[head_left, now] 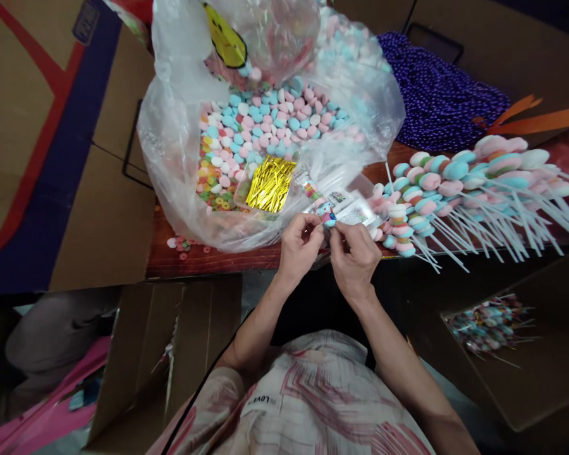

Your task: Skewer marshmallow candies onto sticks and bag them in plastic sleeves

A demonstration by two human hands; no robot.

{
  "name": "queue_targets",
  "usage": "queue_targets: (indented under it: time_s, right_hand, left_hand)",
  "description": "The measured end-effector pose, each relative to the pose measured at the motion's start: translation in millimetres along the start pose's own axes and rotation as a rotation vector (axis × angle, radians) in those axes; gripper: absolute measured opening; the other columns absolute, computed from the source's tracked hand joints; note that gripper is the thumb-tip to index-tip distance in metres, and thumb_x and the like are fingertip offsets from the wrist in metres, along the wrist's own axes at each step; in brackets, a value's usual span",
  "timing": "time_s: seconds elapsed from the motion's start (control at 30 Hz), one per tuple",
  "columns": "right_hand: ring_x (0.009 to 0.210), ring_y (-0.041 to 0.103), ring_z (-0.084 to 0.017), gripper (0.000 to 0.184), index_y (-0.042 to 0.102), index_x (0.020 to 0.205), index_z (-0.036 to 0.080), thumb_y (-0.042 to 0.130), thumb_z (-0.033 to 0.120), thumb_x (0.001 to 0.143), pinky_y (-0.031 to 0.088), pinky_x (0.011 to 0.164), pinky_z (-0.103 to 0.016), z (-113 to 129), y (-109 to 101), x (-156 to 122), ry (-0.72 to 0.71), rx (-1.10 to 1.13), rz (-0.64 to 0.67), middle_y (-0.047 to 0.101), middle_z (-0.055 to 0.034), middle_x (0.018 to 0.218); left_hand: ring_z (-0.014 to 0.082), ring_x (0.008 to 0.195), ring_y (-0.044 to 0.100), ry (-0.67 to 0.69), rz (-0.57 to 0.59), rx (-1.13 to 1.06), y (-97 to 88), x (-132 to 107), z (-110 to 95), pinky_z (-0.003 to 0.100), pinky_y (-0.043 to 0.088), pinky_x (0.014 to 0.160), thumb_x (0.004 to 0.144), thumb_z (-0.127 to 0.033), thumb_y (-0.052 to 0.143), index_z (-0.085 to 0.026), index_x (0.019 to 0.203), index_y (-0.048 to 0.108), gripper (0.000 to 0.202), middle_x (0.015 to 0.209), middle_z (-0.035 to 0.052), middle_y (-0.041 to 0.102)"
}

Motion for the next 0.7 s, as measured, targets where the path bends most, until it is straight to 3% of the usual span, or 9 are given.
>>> queue_targets:
  time_s: [0.23,0.37,0.47,0.53,0.63,0.7]
  right_hand:
    - [0.054,0.045,-0.01,0.029,0.069,0.079,0.02,0.05,0.022,0.102,0.032,0.053,-0.026,10.6,4.6,-3.9,-0.078,-0.196,0.019,0.054,0.0002,0.065]
    - [0.061,0.055,-0.012,0.024,0.07,0.085,0.02,0.052,0.022,0.1,0.04,0.057,-0.026,9.5,3.5,0.0,-0.037,-0.058,0.072,0.061,-0.0018,0.07]
    - [0.072,0.064,-0.015,0.017,0.069,0.089,0.02,0.056,0.025,0.098,0.051,0.067,-0.028,-6.4,5.5,2.9,0.174,0.238,0.115,0.068,-0.0028,0.078]
    - [0.069,0.065,-0.014,0.01,0.064,0.089,0.02,0.064,0.029,0.092,0.053,0.064,-0.027,-23.5,8.2,0.2,0.384,0.425,0.09,0.069,-0.0004,0.078]
    - [0.057,0.061,-0.011,0.022,0.059,0.095,0.02,0.073,0.034,0.084,0.048,0.053,-0.022,-40.9,22.8,-8.1,0.631,0.671,0.121,0.065,0.0052,0.067]
    - [0.054,0.059,-0.01,0.027,0.062,0.1,0.02,0.074,0.036,0.083,0.046,0.05,-0.021,-41.4,34.3,-10.4,0.683,0.775,0.211,0.064,0.0059,0.064]
  left_hand:
    - [0.0139,0.074,0.054,0.236,-0.036,0.185,1.0,-5.7,-28.7,0.027,0.045,0.071,0.081,-0.013,0.06,-0.022,0.077,0.056,0.01,0.077,-0.0002,0.058]
    - [0.0132,0.074,0.054,0.147,-0.029,0.101,-2.4,-4.6,-23.0,0.026,0.045,0.072,0.084,-0.016,0.059,-0.021,0.08,0.057,0.007,0.078,-0.0001,0.057]
    - [0.0129,0.073,0.054,0.027,-0.022,0.006,-4.3,-2.7,-15.0,0.026,0.045,0.072,0.083,-0.021,0.063,-0.021,0.082,0.058,0.006,0.079,-0.0006,0.057]
    - [0.0128,0.073,0.053,-0.015,-0.003,-0.03,-2.9,-2.1,-13.7,0.025,0.044,0.071,0.082,-0.024,0.067,-0.021,0.081,0.058,0.009,0.079,-0.0007,0.057]
    - [0.0124,0.072,0.052,-0.029,0.007,-0.065,-1.2,-1.8,-15.4,0.025,0.044,0.069,0.083,-0.027,0.067,-0.02,0.081,0.058,0.011,0.079,-0.001,0.057]
    - [0.0118,0.07,0.052,-0.024,0.003,-0.085,-0.6,-1.8,-15.8,0.024,0.044,0.068,0.085,-0.027,0.065,-0.021,0.081,0.057,0.011,0.077,-0.0016,0.056]
Point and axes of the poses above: each hand's wrist, its own x-axis towards the middle knuckle, its own y-axis out of the palm, z = x × y, the point moved 9 cm from there along x, towards the middle knuckle
